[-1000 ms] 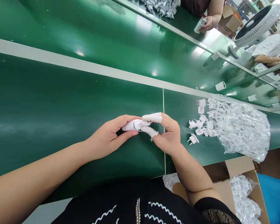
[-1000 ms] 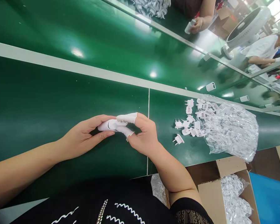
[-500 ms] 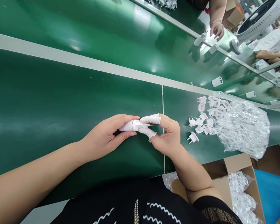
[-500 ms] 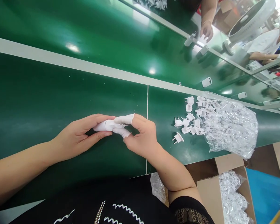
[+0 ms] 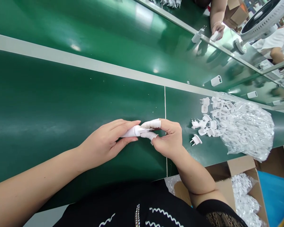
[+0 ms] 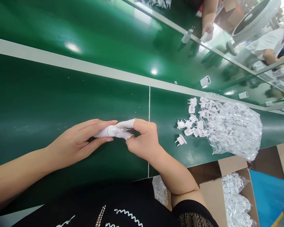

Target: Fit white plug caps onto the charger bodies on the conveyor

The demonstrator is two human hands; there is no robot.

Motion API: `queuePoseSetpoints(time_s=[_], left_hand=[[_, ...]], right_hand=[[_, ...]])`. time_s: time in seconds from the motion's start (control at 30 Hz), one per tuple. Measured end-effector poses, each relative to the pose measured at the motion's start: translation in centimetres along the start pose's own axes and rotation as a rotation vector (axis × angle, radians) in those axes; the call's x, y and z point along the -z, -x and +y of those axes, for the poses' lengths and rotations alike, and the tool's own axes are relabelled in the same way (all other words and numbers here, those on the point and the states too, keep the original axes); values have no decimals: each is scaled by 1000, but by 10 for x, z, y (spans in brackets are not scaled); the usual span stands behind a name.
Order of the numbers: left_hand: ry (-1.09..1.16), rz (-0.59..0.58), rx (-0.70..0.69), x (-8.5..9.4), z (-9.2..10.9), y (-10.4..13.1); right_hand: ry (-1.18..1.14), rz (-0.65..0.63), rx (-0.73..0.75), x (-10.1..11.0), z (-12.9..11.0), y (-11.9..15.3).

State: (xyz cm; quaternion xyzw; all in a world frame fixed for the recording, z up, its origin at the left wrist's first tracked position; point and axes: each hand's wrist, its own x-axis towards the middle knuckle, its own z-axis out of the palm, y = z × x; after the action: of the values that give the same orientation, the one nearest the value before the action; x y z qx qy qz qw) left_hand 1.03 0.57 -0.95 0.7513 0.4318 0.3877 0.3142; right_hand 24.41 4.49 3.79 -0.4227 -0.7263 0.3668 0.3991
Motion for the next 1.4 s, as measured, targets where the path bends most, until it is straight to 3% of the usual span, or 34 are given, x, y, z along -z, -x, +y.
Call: queuePoseSetpoints(time_s=[0.2,0.43,0.67,0.9,1.1,1.23,1.4], left_hand=[[9,-5,87,-3,-3,6],[-29,-27,-54,1,-1,1],[-79,5,-146,1,0,1],[-159,-30,-202,5,7,-4],[-144,51,-175,1,11,-4],[-34,89,-17,-1,14,-3],[491,164,385,-2,23,-10]], right_hand=[[6,21,38,0,-1,3],[-88,-29,-172,1,-2,0],[-31,8,-27,-2,-3,2],[16,-10,-11,-2,-1,3],[-61,37,-15,-10,4,4],[-128,44,-57,-16,9,1],[-285,75,-76,-18,7,-5]])
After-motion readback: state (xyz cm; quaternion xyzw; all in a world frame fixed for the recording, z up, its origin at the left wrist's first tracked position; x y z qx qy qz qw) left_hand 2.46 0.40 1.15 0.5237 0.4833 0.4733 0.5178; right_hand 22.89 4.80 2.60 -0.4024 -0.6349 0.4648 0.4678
